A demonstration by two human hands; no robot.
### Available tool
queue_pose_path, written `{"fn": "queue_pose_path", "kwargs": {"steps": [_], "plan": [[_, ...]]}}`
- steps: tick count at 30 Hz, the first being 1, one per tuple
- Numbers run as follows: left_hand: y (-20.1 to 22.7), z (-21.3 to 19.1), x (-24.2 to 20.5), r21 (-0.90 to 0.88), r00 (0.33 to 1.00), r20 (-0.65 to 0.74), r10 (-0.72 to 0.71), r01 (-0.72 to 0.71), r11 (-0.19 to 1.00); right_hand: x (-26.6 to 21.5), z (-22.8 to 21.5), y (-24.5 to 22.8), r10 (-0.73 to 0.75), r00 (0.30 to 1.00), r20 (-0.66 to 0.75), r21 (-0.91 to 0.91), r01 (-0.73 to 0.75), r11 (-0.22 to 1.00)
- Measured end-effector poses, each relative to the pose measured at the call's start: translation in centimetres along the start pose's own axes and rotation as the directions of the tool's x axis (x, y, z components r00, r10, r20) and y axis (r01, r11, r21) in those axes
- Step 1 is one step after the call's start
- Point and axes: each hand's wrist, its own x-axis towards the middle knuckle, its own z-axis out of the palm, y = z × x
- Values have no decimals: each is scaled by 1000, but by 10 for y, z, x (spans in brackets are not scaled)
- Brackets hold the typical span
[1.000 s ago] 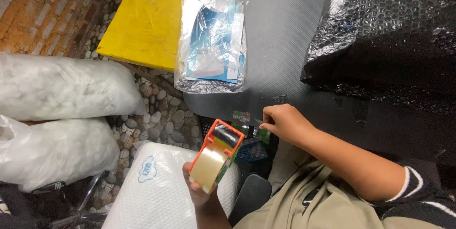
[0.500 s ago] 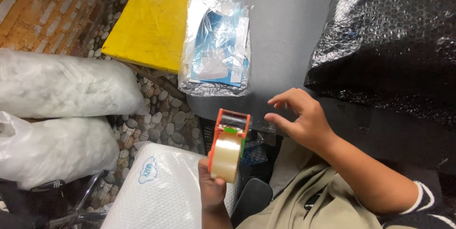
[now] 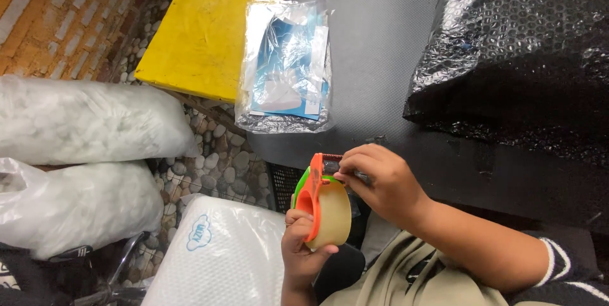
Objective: Wrapping a blue cushion in black bubble wrap and sealing the package with a tape dispenser.
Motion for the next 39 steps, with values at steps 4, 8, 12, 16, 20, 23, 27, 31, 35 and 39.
{"fn": "queue_pose_path", "kwargs": {"steps": [4, 8, 12, 16, 20, 23, 27, 31, 35, 39], "plan": [[1, 0, 0, 39, 1000, -10, 1, -1, 999, 0, -1, -1, 125, 992, 33, -15, -125, 992], [6, 0, 3, 17, 1000, -13, -4, 4, 1000, -3, -2, 7, 140, 986, 88, -50, -136, 989], [8, 1, 4, 16, 1000, -8, -15, 15, 1000, -3, 3, 8, 120, 990, 70, -21, -119, 993], [7, 1, 5, 41, 1000, -18, 16, -16, 999, -6, 6, 2, 27, 998, 49, -4, -27, 1000], [11, 4, 11, -58, 997, -68, 20, -24, 998, -16, 12, -2, -149, 988, 41, -152, 153, 976], [-21, -10, -19, -152, 990, -80, -119, 106, 983, -22, 13, -6, -123, 987, 100, -181, 140, 974], [-6, -4, -4, -105, 993, -29, -115, 111, 988, -33, 16, -4, 28, 977, 212, -193, 14, 981], [-4, -7, -3, -280, 989, 6, -147, 142, 949, -14, -9, -13, 418, 850, 322, 14, -445, 895], [-1, -10, -3, -285, 967, 147, -207, 242, 927, -13, -18, -9, 582, 708, 400, 232, -693, 683], [17, -10, 8, -328, 925, 311, -217, 319, 889, -16, -37, -1, 582, 678, 450, 324, -731, 600]]}}
